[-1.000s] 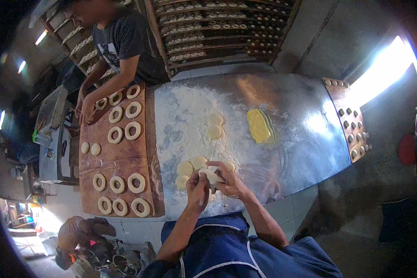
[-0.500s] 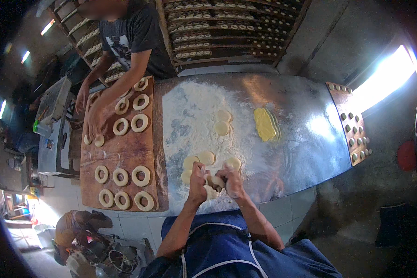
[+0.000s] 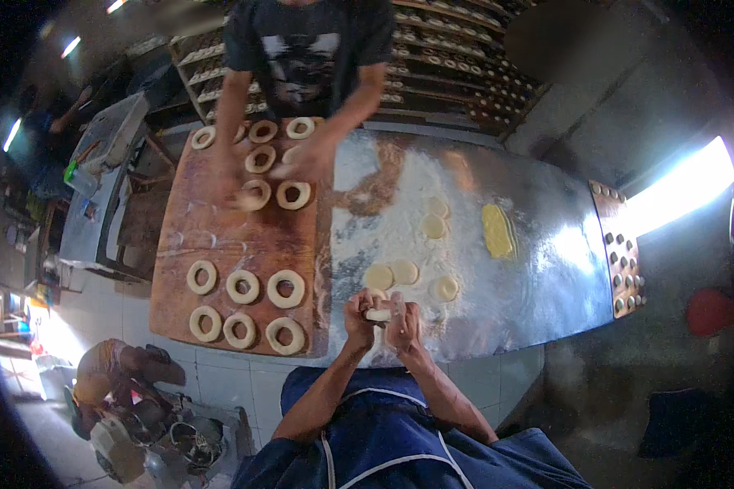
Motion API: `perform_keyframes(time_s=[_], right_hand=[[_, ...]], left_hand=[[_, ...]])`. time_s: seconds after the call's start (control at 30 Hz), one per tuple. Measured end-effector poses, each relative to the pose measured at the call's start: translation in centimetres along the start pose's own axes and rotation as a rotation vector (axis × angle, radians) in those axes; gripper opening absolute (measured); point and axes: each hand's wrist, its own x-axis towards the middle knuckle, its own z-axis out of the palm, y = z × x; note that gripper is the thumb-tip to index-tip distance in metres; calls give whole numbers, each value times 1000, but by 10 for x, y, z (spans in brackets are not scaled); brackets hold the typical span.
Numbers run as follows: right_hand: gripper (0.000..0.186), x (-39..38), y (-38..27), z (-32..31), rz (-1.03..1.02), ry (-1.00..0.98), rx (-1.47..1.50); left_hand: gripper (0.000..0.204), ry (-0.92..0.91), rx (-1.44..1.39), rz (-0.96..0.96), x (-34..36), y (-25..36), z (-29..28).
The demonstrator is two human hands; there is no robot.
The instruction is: The person shapes small dough pieces into ring forms by hand and places them on a wooden board. Other workers are also shaping dough nearby. The rings are arranged in rows on the board.
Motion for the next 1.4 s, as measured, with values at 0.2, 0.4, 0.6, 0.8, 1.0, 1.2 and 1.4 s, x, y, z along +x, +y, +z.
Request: perform_keyframes(time_s=[0.2, 0.4, 0.6, 0.8, 1.0, 1.2, 1.4], right_hand=[[46, 10, -48, 37, -565, 369, -122], [54, 15, -88, 83, -342, 173, -41], [50, 31, -135, 129, -342, -100, 18], [24, 22, -146, 178, -602, -79, -201], [45, 26, -149, 211, -851, -213, -308], [12, 40, -189, 252, -530, -544, 94], [19, 47, -244, 281, -609, -731, 153]], left_hand=[[15, 13, 1260, 517, -4, 38, -39], [40, 19, 476, 397, -13, 82, -83], [35, -87, -329, 290, -29, 131, -128], [18, 233, 511, 605, -41, 162, -186], [22, 302, 555, 417, -57, 185, -221], [33, 444, 795, 396, -81, 212, -248], [34, 460, 158, 654, -88, 214, -291]])
